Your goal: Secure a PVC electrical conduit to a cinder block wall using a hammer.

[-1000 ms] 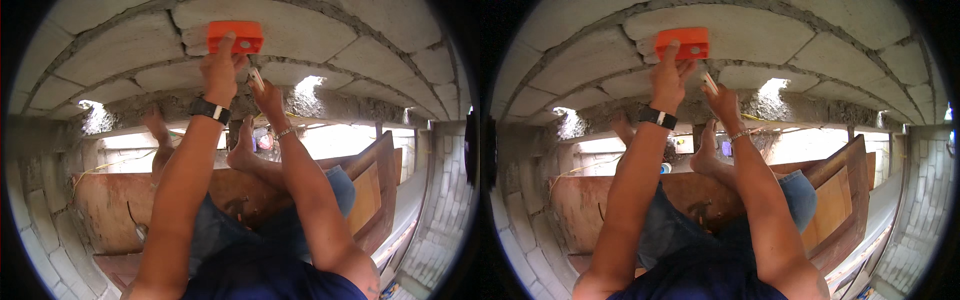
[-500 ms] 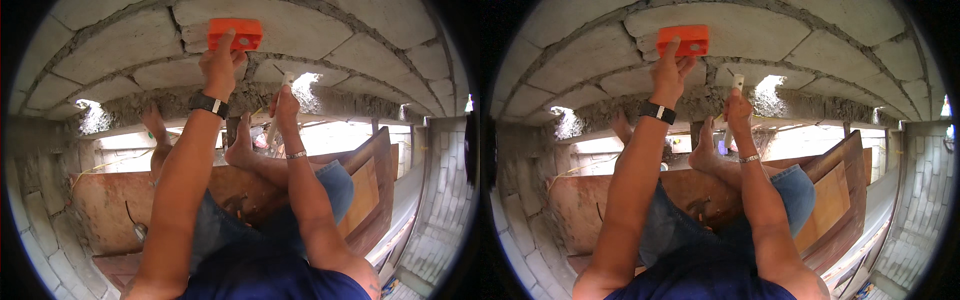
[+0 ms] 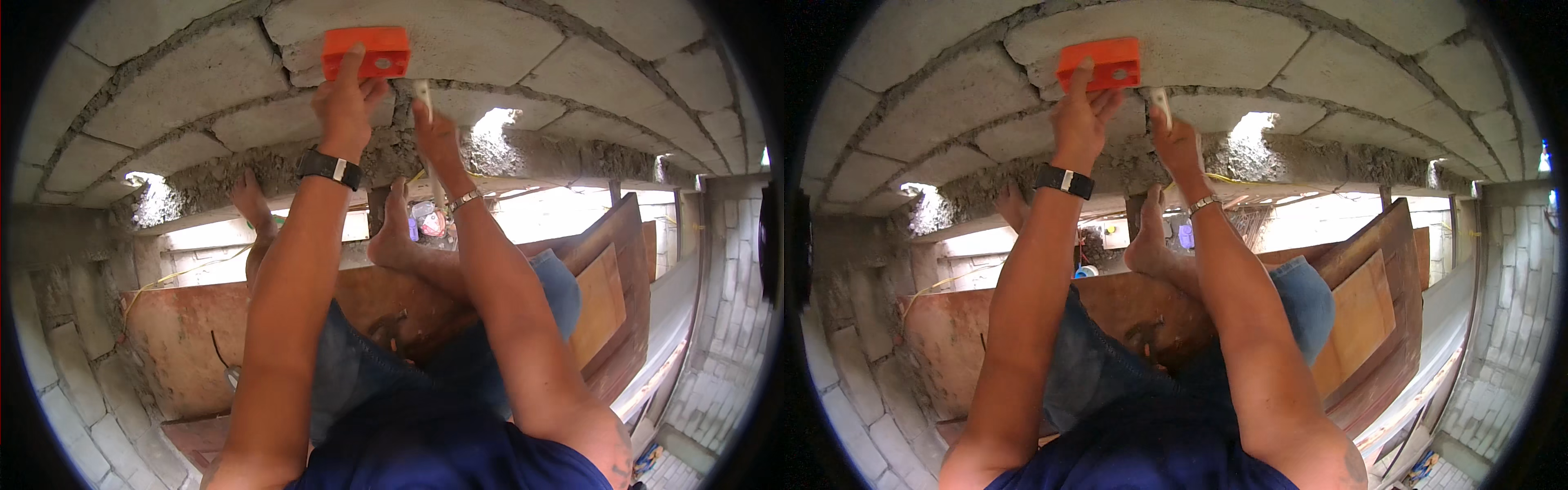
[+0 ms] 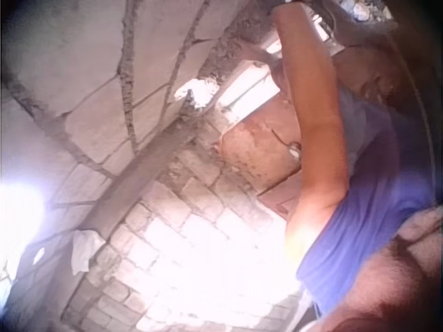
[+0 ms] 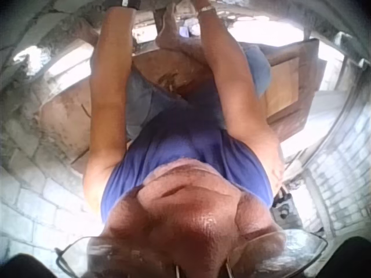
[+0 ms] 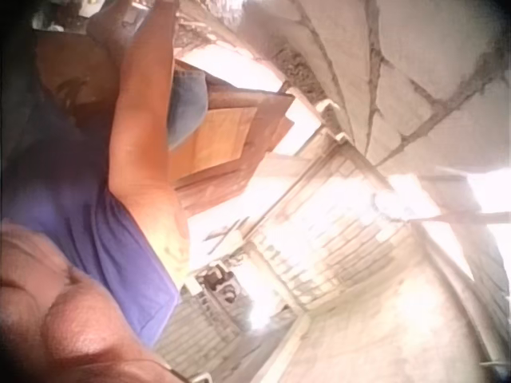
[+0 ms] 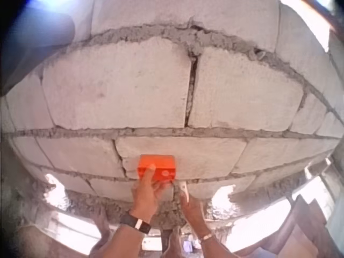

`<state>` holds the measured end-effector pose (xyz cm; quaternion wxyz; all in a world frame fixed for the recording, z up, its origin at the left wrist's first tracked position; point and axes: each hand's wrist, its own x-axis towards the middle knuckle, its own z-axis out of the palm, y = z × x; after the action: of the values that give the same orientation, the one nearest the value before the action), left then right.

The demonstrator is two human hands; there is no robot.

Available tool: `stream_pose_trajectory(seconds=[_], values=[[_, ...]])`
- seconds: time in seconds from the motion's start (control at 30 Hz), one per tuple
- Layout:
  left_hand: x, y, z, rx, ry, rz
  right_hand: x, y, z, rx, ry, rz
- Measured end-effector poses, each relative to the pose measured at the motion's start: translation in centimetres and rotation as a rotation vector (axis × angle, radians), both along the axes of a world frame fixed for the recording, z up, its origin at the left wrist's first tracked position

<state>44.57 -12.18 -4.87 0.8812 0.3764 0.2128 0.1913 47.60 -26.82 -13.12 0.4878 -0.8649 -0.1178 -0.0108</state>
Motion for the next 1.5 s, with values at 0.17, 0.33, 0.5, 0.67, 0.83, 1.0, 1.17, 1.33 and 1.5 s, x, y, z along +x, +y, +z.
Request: stream_pose_trajectory(seconds=[0.17, 0.33, 0.5, 0.67, 0.83, 1.0, 1.17, 1.33, 1.5], values=[[-4.7, 3.9, 1.5, -0.051, 0.086, -0.154, -7.1, -1.2, -1.6, 0.252, 0.498, -0.075], [-13.7, 4.0, 6.1, -0.010, -0.039, -0.431, -13.8, -0.5, 3.9, 0.705, 0.676, -0.055], [-25.4, 1.8, 5.7, -0.038, -0.188, -0.536, -18.8, 0.4, 9.7, 0.465, 0.347, 0.261], [-33.3, 1.4, 4.8, -0.038, -0.177, -0.604, -23.0, 1.3, 14.9, 0.679, 0.454, 0.495], [-36.1, 2.3, 7.0, 0.162, -0.128, -0.676, -25.1, 2.0, 14.9, 0.597, 0.460, 0.621], [-35.0, 0.9, 8.0, 0.311, -0.087, -0.445, -23.7, 1.8, 13.1, 0.723, 0.256, 0.509], [-27.6, 3.3, 4.7, 0.066, 0.093, -0.200, -18.6, -4.2, 13.5, 0.894, 0.278, 0.145], [-16.0, 1.3, 3.1, 0.128, 0.144, -0.211, -19.0, -5.9, 11.5, 0.688, 0.338, 0.000], [-7.8, -0.5, 1.4, -0.005, 0.039, -0.199, -19.2, -6.2, 7.5, 0.535, 0.459, -0.020]])
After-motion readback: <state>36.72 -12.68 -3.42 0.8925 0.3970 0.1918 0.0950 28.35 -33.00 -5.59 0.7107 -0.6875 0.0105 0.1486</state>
